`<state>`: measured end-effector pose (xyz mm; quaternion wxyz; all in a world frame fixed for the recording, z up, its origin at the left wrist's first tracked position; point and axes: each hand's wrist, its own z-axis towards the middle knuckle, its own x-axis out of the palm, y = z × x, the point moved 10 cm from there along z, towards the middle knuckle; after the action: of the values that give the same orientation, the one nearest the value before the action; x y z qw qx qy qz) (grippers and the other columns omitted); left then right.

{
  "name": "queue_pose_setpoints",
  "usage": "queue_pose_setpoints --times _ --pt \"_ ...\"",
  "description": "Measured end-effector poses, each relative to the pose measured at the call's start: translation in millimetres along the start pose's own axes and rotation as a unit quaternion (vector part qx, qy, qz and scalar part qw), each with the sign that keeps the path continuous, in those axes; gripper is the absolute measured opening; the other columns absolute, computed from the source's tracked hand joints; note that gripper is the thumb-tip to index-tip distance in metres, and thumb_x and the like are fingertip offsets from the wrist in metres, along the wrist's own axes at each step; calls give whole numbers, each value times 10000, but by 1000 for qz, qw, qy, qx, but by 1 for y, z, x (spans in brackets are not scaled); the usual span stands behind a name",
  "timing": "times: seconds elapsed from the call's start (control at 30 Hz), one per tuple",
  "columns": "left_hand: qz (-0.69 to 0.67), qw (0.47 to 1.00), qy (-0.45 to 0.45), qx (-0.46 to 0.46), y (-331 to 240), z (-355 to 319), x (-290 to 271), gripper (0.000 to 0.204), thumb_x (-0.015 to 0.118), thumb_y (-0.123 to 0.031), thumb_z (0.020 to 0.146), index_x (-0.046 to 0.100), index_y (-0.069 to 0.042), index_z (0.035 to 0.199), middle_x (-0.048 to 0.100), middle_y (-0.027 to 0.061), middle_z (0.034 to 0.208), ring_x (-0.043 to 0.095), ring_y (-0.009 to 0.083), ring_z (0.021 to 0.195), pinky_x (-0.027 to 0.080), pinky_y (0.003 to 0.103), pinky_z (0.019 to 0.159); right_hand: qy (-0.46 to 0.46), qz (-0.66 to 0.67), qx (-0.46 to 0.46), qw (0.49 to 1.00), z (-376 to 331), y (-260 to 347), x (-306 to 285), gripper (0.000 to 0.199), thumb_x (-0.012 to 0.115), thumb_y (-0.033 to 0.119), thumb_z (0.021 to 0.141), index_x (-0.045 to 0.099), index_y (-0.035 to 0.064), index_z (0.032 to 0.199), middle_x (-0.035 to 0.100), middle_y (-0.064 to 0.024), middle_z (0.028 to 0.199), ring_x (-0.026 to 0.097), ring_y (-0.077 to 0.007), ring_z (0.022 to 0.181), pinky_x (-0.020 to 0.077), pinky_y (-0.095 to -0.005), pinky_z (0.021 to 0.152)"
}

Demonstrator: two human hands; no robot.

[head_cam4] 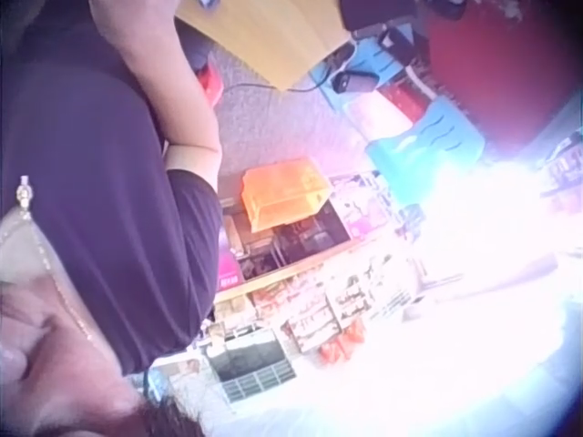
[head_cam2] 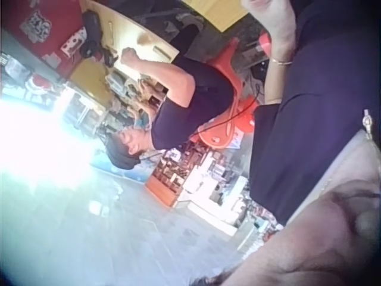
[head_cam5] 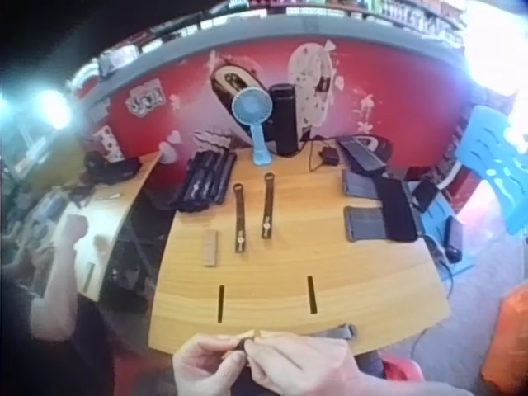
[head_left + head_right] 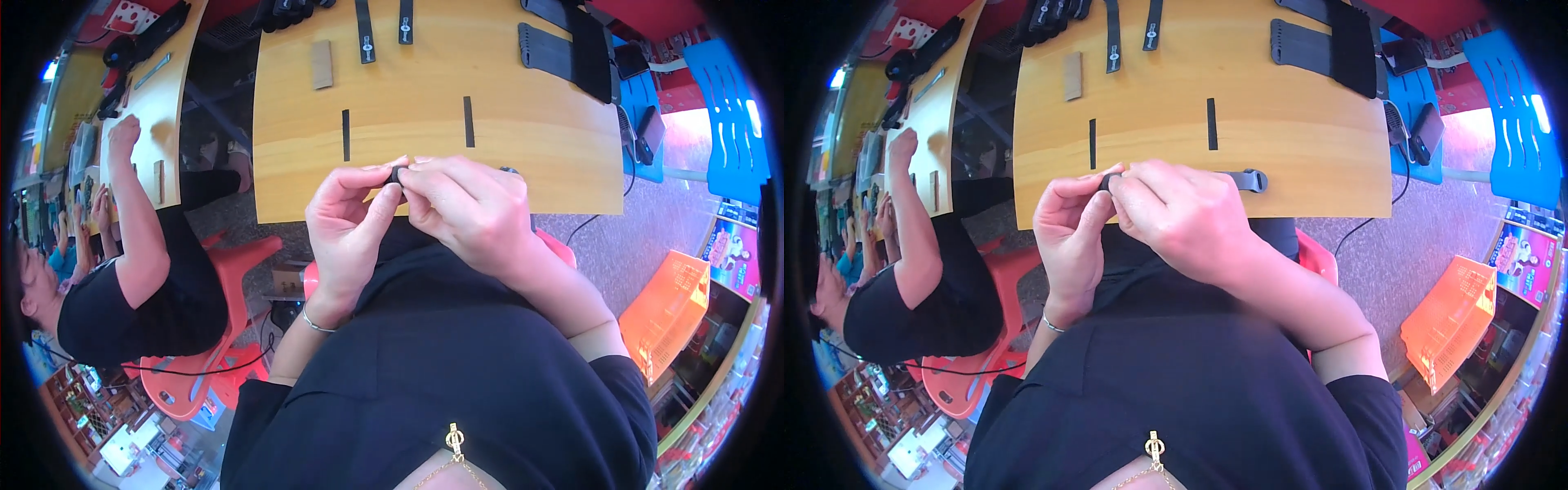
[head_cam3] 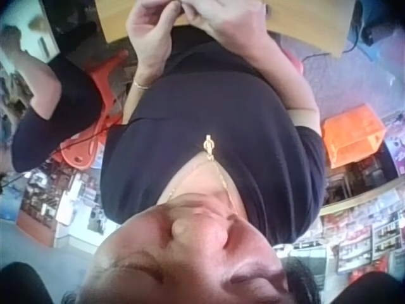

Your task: Inspecting and assembling components of silicone watch straps at a workbench.

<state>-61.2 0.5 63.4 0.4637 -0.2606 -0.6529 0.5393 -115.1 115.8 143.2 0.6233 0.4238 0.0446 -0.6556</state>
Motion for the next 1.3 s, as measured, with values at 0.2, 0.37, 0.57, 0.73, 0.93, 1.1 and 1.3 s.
queue_pose_setpoints --times 0.2,0.37,0.57,0.73,0.93,1.1,1.3 --pt "5 1000 -4 6 -4 -2 2 153 592 94 856 564 48 999 628 196 1094 617 200 1045 531 273 865 -12 6 -18 1000 -2 -1 3 145 696 99 694 622 71 816 586 -32 722 616 -165 596 494 -276 508" --pt "12 1000 -5 26 -7 -1 4 168 582 115 847 553 51 1000 622 202 1093 618 216 1048 536 280 872 -12 25 12 1000 -1 -6 3 160 713 53 670 601 76 783 591 -31 714 619 -166 586 490 -277 497" --pt "10 1000 5 24 -9 2 10 200 574 118 842 517 35 1015 620 180 1079 610 216 1067 535 281 865 -50 40 17 998 0 -8 -5 177 725 33 653 617 72 788 618 -30 733 633 -171 610 500 -273 512" --pt "-15 999 -3 -27 2 4 7 195 584 97 844 517 28 1014 619 164 1085 610 189 1047 528 272 849 -54 71 5 996 -5 -8 -9 198 758 78 658 661 70 829 640 -30 764 648 -176 665 510 -290 545" --pt "-53 993 41 -93 18 6 10 171 596 77 845 526 18 990 631 147 1038 610 189 1043 520 287 870 -1 94 59 994 -12 -22 -4 190 773 112 667 687 81 833 651 -19 783 653 -175 691 502 -278 554" --pt "-42 995 53 -74 8 4 12 151 588 79 847 529 19 973 633 152 1039 609 191 1045 521 289 877 3 98 78 992 -11 -17 -5 160 764 87 685 692 80 828 648 -20 781 652 -179 689 504 -279 560" --pt "-7 999 20 -48 3 -1 14 147 580 96 844 531 30 967 626 157 1049 604 199 1059 532 284 877 12 186 168 968 -15 -33 6 151 739 31 699 678 73 830 644 -35 790 657 -181 682 515 -281 569"
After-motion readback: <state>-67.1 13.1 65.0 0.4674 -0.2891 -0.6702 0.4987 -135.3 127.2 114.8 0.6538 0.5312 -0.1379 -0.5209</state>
